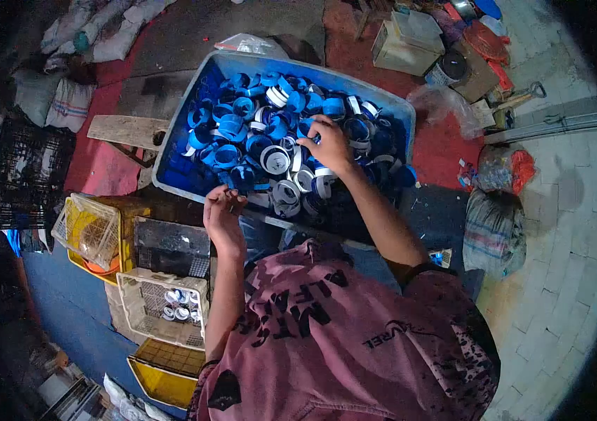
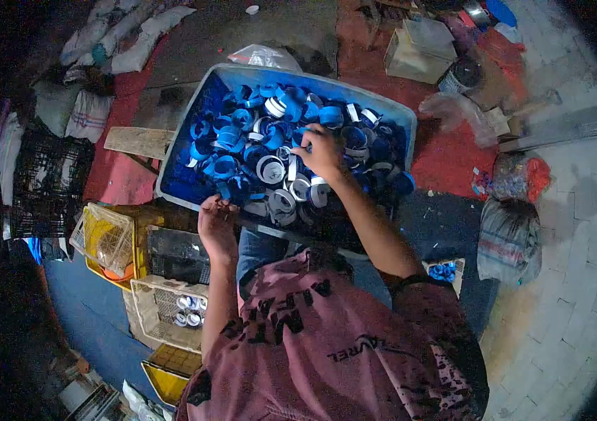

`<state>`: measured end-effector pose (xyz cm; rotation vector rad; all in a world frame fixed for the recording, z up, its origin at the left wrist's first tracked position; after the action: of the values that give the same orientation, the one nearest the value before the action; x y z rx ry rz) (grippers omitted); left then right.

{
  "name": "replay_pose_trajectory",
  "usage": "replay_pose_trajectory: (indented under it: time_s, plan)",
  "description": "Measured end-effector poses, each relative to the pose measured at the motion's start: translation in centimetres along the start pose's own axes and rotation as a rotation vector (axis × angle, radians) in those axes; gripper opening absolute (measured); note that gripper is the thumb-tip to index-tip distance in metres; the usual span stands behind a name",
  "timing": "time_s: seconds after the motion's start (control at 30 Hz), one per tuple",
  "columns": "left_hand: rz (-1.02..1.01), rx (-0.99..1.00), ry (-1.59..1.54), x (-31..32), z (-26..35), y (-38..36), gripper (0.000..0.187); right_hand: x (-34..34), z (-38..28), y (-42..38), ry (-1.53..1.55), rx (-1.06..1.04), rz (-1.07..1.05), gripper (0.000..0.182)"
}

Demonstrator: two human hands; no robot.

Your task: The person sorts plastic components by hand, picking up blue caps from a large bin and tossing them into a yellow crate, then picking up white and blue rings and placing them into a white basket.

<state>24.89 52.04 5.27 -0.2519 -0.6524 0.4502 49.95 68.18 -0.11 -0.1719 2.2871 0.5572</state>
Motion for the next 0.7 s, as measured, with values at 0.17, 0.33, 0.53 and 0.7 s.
replay_pose_trajectory:
  time_s: [0.17,0.33,0.53,0.7]
  plan:
    - [0.01,0.005,0.02,-0.3,0.5,-0.8,0.018,-0.5,-0.2,-0.1,0.094,0.017,-0.033,0.035]
    - [-0.024,-0.005,-0.031,0.2,0.6,-0.6,0.019,-0.7,-1.1,-0.5,0.175,-0.059,0.022,0.04]
    - [-0.035,-0.037,-0.034,0.6,-0.1,0.1,0.018,-0.7,-1.4,-1.3,0.167,-0.039,0.083,0.04]
    - [-0.057,-0.048,-0.004,1.1,-0.3,0.1,0.016,-0.5,-4.4,-3.1,-0.148,0.025,0.131,0.049]
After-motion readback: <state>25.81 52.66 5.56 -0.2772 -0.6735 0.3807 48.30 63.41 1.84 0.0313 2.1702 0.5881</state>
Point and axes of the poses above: each hand's wrist, its own y-axis towards the middle knuckle, its own x-axis out of the palm, z = x × y, the point moved 1 cm from there along y, towards the middle knuckle, and after that the axes turned 6 degrees about -x, right-handed, at the moved point
